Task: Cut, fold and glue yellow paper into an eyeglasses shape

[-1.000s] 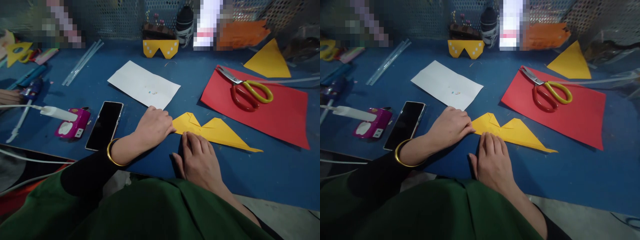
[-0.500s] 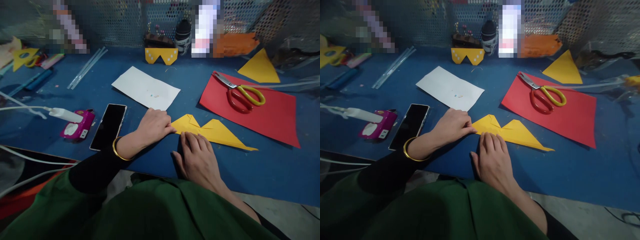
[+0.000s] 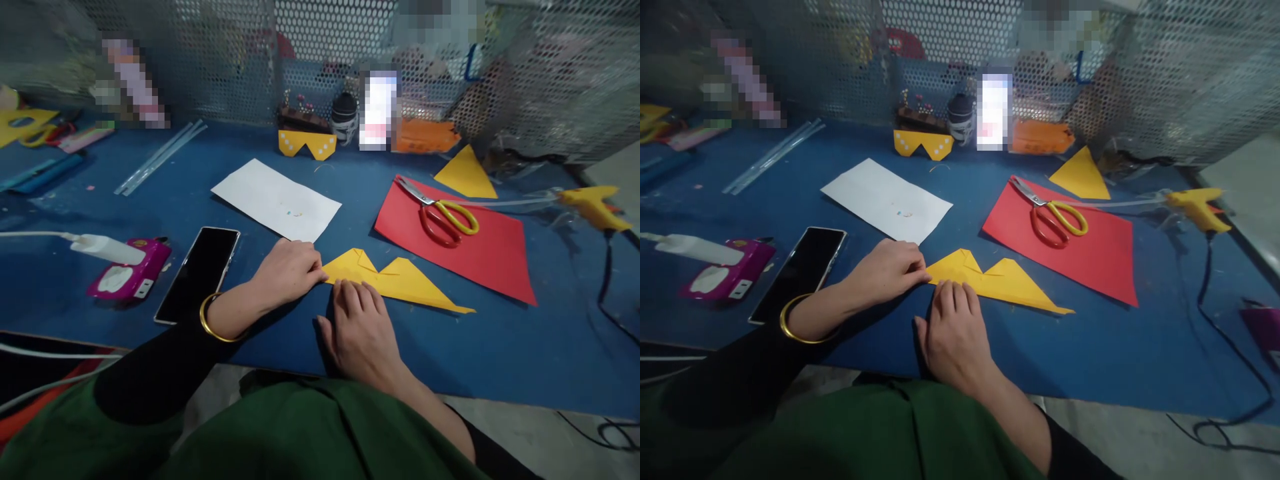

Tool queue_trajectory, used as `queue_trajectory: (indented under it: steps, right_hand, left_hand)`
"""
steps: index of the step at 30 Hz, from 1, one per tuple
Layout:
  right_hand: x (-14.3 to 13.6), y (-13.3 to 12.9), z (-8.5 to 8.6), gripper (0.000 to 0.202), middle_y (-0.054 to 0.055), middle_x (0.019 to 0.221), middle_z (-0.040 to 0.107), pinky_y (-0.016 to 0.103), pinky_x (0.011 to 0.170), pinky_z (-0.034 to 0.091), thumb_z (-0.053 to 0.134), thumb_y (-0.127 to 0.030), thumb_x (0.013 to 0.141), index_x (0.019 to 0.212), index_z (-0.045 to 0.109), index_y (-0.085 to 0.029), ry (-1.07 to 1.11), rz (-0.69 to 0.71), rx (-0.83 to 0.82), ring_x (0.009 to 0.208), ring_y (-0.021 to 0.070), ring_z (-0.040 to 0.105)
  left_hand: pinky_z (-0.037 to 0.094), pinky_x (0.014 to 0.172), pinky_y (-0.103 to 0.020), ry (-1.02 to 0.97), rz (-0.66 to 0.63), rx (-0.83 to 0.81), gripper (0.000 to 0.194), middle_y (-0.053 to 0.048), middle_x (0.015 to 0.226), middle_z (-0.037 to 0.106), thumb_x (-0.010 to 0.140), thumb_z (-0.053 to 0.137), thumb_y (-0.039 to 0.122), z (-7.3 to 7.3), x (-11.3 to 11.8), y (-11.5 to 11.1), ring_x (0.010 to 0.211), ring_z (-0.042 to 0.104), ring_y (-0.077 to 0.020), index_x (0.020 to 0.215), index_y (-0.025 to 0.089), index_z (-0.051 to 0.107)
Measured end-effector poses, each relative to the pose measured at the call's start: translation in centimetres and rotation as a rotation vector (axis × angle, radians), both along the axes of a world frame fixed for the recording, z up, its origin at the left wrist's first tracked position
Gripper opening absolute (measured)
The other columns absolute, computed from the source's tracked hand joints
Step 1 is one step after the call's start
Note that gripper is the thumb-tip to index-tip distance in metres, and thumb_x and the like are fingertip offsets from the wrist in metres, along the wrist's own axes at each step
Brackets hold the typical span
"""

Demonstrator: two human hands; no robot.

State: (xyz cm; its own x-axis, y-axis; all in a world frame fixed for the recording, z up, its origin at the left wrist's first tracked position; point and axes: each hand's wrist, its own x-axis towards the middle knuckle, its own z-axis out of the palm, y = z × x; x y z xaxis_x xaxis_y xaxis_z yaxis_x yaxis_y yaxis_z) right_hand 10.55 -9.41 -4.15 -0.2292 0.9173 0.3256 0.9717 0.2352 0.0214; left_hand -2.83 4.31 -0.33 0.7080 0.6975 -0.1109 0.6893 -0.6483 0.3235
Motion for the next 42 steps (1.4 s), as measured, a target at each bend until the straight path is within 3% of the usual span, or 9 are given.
queue_trajectory:
  steps: [15,23,26,29,31,33,35,42]
  right_hand:
    - [0.3,-0.2,-0.4,0.05,0.022,0.114,0.066,0.047,0.097,0.046,0.049,-0.034,0.097,0.125,0.062,0.005,0.015,0.032,0.054,0.106,0.0329,0.056]
    - [0.5,-0.3,-0.2,0.049,0.019,0.118,0.063,0.047,0.096,0.045,0.048,-0.034,0.098,0.135,0.057,-0.004,0.041,0.025,-0.023,0.109,0.0306,0.054]
    - [0.5,-0.2,0.0,0.05,0.019,0.115,0.063,0.047,0.092,0.046,0.047,-0.036,0.098,0.136,0.057,-0.006,0.018,0.028,-0.037,0.105,0.0303,0.053]
    - [0.4,-0.1,0.2,0.051,0.018,0.111,0.062,0.047,0.091,0.046,0.047,-0.039,0.098,0.137,0.056,-0.008,0.007,0.031,-0.05,0.102,0.03,0.053]
    - [0.4,0.0,0.2,0.051,0.018,0.11,0.062,0.047,0.092,0.046,0.047,-0.039,0.098,0.137,0.057,-0.007,0.008,0.028,-0.051,0.1,0.0296,0.053]
    - [0.3,0.0,0.2,0.051,0.018,0.109,0.062,0.048,0.095,0.045,0.047,-0.039,0.098,0.136,0.058,-0.007,0.008,0.026,-0.053,0.1,0.0292,0.053]
    - [0.2,0.0,0.3,0.05,0.017,0.108,0.063,0.048,0.098,0.044,0.048,-0.038,0.097,0.136,0.058,-0.007,0.006,0.023,-0.055,0.101,0.0294,0.053]
    - [-1.5,1.1,0.2,0.043,0.018,0.113,0.065,0.044,0.104,0.042,0.049,-0.027,0.094,0.126,0.063,-0.002,0.055,0.046,-0.041,0.105,0.0286,0.052]
  left_hand:
    - [0.034,0.072,-0.032,-0.026,0.144,-0.036,0.024,-0.002,0.082,0.069,0.088,0.068,0.036,-0.1,-1.2,-0.4,0.08,0.06,-0.0176,0.073,0.018,0.067]
    - [0.036,0.073,-0.033,-0.058,0.159,-0.038,0.02,-0.003,0.086,0.07,0.09,0.065,0.03,-0.1,-1.9,-0.7,0.081,0.06,-0.0183,0.074,0.018,0.067]
    - [0.037,0.073,-0.034,-0.054,0.165,-0.035,0.015,-0.003,0.09,0.07,0.091,0.064,0.028,-0.3,-2.2,-0.6,0.083,0.061,-0.0188,0.08,0.018,0.067]
    - [0.04,0.074,-0.035,-0.055,0.197,0.087,0.01,-0.006,0.097,0.069,0.092,0.062,0.024,-0.4,-2.7,-1.4,0.089,0.061,-0.0216,0.096,0.016,0.068]
    - [0.042,0.078,-0.037,-0.072,0.157,0.237,0.018,-0.007,0.103,0.069,0.095,0.054,0.017,-0.6,-3.1,-2.6,0.095,0.06,-0.0242,0.107,0.017,0.067]
    - [0.044,0.08,-0.038,-0.081,0.0,0.302,0.027,-0.008,0.106,0.069,0.096,0.047,0.012,-0.9,-3.4,-4.1,0.097,0.06,-0.0241,0.114,0.017,0.066]
    - [0.047,0.081,-0.039,-0.056,-0.12,0.338,0.031,-0.012,0.113,0.069,0.096,0.046,0.013,-1.3,-3.5,-5.5,0.102,0.06,-0.026,0.121,0.01,0.063]
    - [0.051,0.086,-0.044,0.002,-0.168,0.479,0.039,-0.019,0.118,0.068,0.095,0.044,0.017,-2.0,-3.3,-6.9,0.104,0.061,-0.0305,0.126,0.001,0.061]
